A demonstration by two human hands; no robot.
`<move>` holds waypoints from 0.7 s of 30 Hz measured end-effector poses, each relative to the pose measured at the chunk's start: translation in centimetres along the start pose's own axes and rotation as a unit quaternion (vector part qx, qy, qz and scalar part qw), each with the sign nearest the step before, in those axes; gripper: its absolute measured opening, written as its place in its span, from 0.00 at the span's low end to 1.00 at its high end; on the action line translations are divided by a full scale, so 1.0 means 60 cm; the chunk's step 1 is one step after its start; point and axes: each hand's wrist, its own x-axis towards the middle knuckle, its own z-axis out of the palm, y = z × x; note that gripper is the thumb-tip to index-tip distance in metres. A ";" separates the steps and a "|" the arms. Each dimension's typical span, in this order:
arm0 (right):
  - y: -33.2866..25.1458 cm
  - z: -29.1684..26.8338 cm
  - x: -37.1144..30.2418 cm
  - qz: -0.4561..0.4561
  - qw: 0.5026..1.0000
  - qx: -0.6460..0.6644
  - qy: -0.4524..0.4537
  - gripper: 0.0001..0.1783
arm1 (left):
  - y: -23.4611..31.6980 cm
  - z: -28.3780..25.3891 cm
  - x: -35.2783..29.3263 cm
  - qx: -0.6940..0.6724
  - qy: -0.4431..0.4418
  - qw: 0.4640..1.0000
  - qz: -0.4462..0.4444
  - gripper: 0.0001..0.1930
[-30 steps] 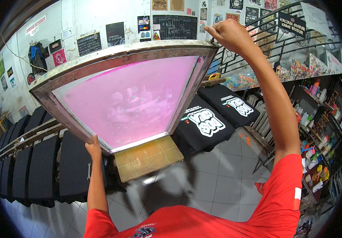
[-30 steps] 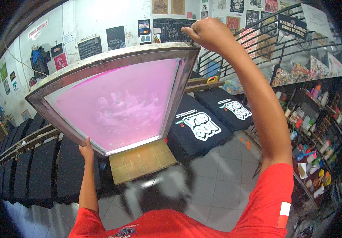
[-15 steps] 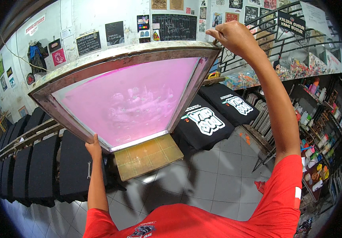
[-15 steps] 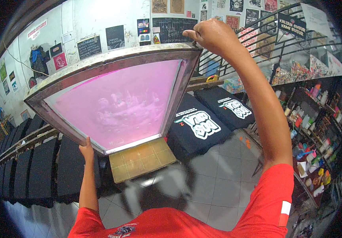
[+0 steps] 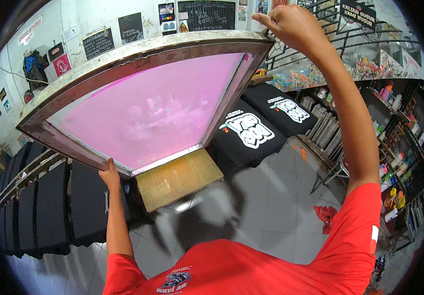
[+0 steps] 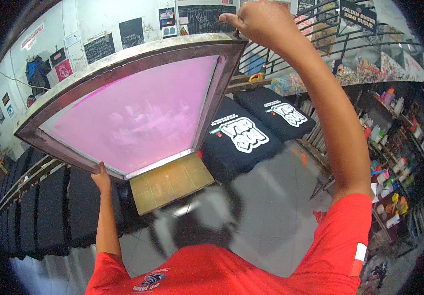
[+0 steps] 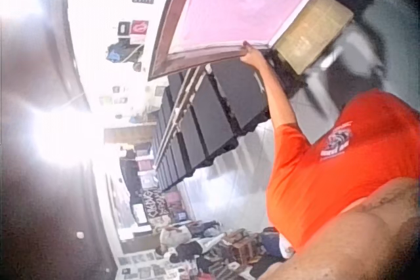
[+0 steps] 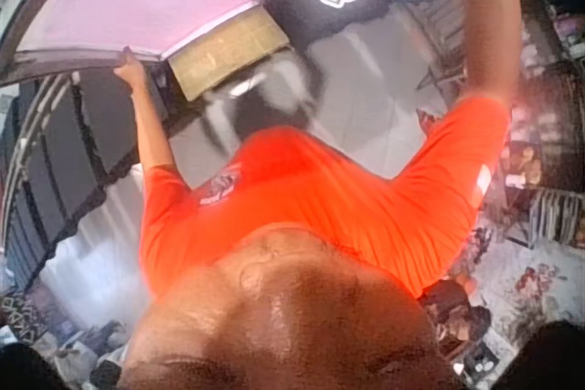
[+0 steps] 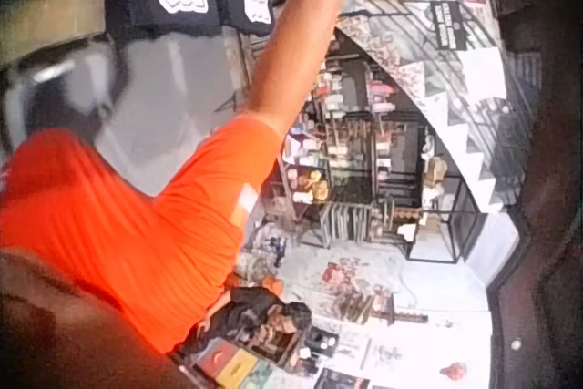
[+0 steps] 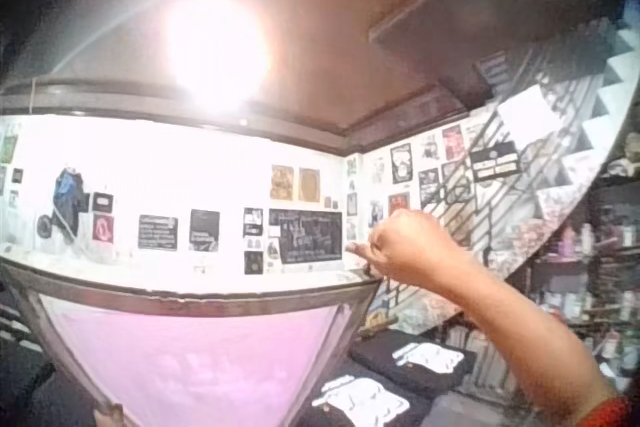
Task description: The person adjusts and secures a screen printing frame on a press, using a wrench to tighten bolts on the frame.
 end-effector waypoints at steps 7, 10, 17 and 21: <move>-0.001 -0.051 -0.053 -0.051 0.997 -0.017 -0.063 0.19 | -0.058 -0.016 0.004 0.035 -0.047 0.998 0.019 0.27; 0.027 -0.021 -0.091 -0.099 0.994 0.012 0.043 0.26 | -0.101 -0.012 0.000 -0.023 -0.028 0.998 0.049 0.33; 0.034 -0.053 -0.144 -0.151 0.986 0.069 -0.036 0.18 | -0.121 -0.027 -0.011 -0.017 -0.055 0.995 0.080 0.32; 0.032 -0.052 -0.133 -0.129 0.989 0.038 -0.060 0.18 | -0.124 -0.017 -0.003 -0.054 -0.011 0.991 0.119 0.30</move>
